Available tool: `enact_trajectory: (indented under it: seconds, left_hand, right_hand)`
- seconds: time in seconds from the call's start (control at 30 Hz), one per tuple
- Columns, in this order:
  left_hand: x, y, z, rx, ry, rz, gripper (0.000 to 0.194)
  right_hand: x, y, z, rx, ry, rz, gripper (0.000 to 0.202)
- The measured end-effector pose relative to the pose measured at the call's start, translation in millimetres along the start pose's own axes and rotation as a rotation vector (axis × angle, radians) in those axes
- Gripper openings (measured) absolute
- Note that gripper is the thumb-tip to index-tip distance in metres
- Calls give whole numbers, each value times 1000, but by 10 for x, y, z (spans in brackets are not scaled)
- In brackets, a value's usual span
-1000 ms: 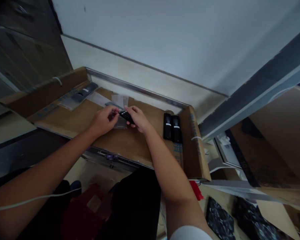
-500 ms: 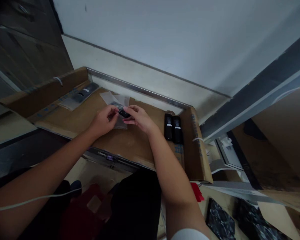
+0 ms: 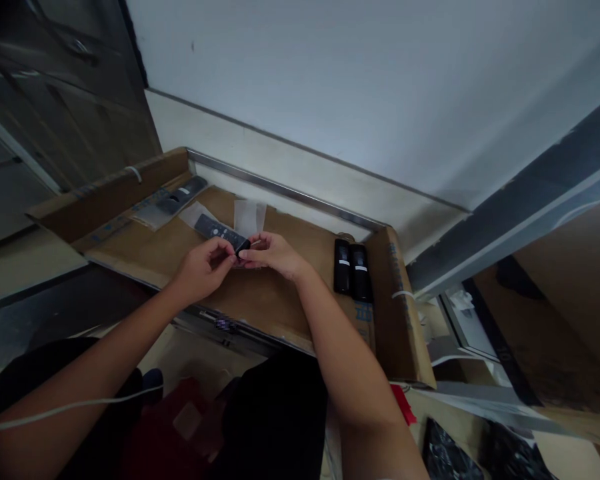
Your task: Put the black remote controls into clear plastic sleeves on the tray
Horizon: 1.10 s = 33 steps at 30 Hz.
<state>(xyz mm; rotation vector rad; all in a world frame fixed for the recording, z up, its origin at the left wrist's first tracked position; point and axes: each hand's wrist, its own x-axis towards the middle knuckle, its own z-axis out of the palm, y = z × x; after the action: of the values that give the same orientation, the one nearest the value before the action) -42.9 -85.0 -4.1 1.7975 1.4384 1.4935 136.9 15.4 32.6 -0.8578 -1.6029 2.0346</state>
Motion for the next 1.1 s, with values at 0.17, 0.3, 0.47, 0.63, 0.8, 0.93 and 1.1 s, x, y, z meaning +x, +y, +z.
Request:
enact_trajectory:
  seconds: [0.17,0.3,0.47,0.63,0.8,0.93,1.1]
  left_hand:
    - [-61,-15,-19,-129,13,-4,7]
    - [-63,17,-24,-161,10,34,6]
    - [-73,73,-29,-63,11,69,5]
    - [-69,56,-12,-87,1,80,5]
    - [-62,89,-17,-112,-20,97,3]
    - [-58,141,-35,-51,-79,144,3]
    - [-44,199,-32,33,-192,200,6]
  right_hand:
    - [-68,-70,20,63,-131,50,58]
    - [-93,-92,26,86,-176,74,52]
    - [-71,-75,12,119,-147,147,39]
    - [-5,-5,55,131,-89,150,36]
    - [37,51,159,14,-5,80,28]
    - [101,129,209,-95,67,27,27]
    - [204,222,251,-186,192,-75,27]
